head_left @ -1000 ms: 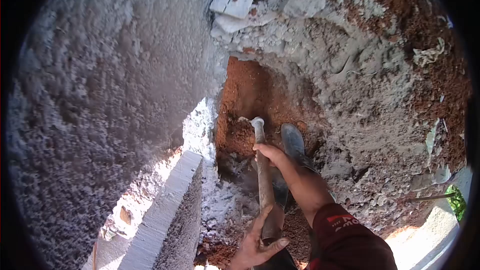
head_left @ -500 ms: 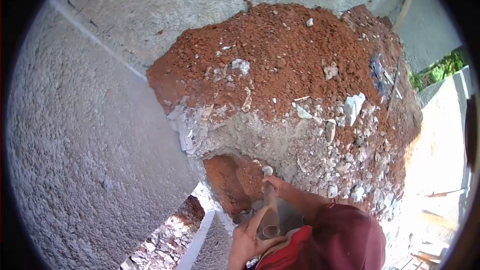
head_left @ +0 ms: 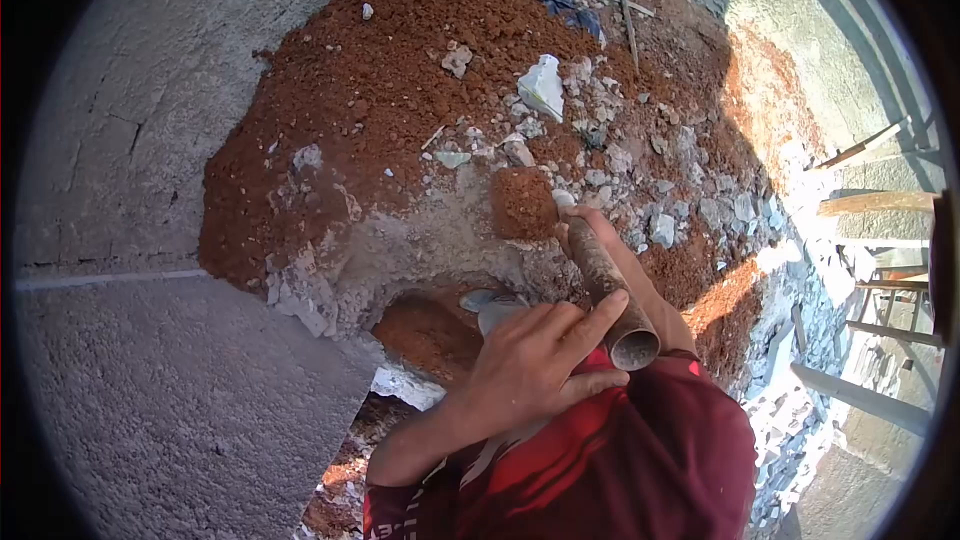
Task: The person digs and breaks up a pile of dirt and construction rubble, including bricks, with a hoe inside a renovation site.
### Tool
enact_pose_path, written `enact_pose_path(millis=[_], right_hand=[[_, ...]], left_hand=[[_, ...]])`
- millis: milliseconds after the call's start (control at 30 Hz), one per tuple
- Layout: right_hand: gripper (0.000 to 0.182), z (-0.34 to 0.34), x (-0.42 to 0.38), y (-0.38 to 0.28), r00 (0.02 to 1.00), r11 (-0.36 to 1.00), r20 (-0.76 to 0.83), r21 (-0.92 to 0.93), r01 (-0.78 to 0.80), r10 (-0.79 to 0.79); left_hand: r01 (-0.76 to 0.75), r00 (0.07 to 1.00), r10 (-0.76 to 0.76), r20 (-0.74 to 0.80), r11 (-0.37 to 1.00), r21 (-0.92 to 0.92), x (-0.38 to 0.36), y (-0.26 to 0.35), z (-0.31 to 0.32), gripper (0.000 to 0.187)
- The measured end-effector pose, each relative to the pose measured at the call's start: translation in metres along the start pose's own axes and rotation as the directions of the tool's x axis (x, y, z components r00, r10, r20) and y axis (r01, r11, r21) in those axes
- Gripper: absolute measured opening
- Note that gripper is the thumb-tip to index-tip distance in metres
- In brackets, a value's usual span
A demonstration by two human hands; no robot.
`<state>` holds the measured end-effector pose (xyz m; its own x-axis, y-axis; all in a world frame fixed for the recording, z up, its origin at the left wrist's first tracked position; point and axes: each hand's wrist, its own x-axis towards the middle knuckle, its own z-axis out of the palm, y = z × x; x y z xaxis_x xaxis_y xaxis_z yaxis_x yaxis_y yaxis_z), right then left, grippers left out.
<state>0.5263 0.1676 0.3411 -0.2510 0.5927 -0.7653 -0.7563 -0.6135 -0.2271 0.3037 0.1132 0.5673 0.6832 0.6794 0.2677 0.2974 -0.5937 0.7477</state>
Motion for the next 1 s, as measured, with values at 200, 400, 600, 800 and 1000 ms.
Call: enact_pose_path(millis=[200,400,600,800,1000], right_hand=[[0.018,-0.035,-0.102,-0.091,0.879,0.924,-0.308,0.005,0.383,-0.363],[0.019,-0.088,-0.135,-0.132,0.320,0.571,-0.484,-0.571,0.590,-0.815],[0.066,-0.166,-0.136,-0.207,-0.441,0.173,-0.065,-0.962,-0.212,-0.895],[0.039,-0.060,-0.148,-0.186,-0.297,-0.133,0.063,-0.966,0.220,-0.953],[0.024,0.047,-0.051,-0.051,0.401,0.421,-0.196,-0.669,0.613,-0.895]], left_hand=[[-0.190,0.972,0.210,0.103,0.966,-0.177,0.012,-0.002,0.024,0.068],[0.548,0.836,-0.503,0.218,0.769,-0.329,-0.063,-0.091,0.057,0.059],[0.912,0.379,-0.922,-0.083,0.387,-0.135,-0.277,-0.195,0.110,0.043],[0.840,0.250,-0.912,-0.324,0.371,-0.395,-0.235,-0.124,0.076,0.044],[0.667,0.538,-0.698,-0.473,0.695,-0.268,-0.137,-0.056,0.072,0.076]])
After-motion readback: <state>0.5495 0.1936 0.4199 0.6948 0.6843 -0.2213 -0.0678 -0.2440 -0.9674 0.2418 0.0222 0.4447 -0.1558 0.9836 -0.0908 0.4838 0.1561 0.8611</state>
